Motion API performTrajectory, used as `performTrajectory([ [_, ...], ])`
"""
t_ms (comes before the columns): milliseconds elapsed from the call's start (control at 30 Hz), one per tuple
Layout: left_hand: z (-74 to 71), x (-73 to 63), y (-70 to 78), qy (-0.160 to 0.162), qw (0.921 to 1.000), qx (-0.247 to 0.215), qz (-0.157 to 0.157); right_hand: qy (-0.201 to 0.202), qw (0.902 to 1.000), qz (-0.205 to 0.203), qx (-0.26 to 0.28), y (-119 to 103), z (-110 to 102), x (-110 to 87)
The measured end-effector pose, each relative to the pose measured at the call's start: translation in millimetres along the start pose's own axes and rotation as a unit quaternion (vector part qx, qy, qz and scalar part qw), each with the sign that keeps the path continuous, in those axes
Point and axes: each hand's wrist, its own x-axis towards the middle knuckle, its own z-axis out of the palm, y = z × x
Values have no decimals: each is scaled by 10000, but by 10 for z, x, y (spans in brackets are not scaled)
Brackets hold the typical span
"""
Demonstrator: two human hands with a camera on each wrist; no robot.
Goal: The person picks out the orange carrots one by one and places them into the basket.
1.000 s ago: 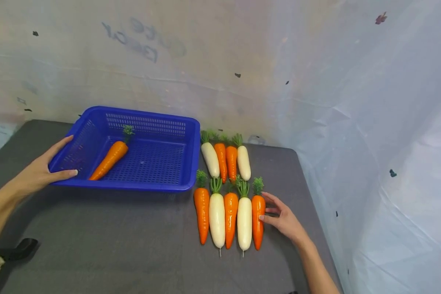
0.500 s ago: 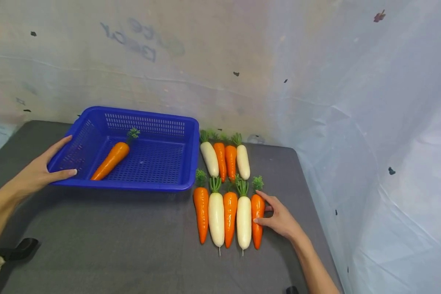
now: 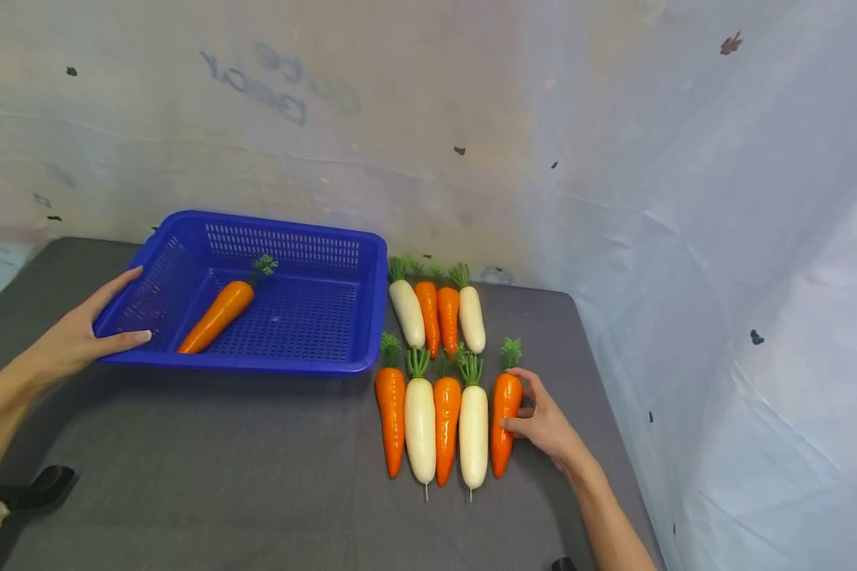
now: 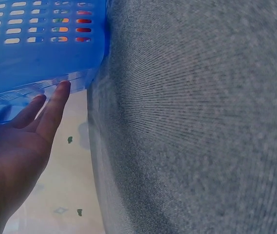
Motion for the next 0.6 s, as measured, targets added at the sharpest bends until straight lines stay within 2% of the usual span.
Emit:
performTrajectory([
  [167,-1,-2,6,23,10000,-11,2,65,9997,10,221,-9,-21,15],
  [600,-5,-30,15,40,9999,81,-103,92,9974,-390,600,-208,-65,62],
])
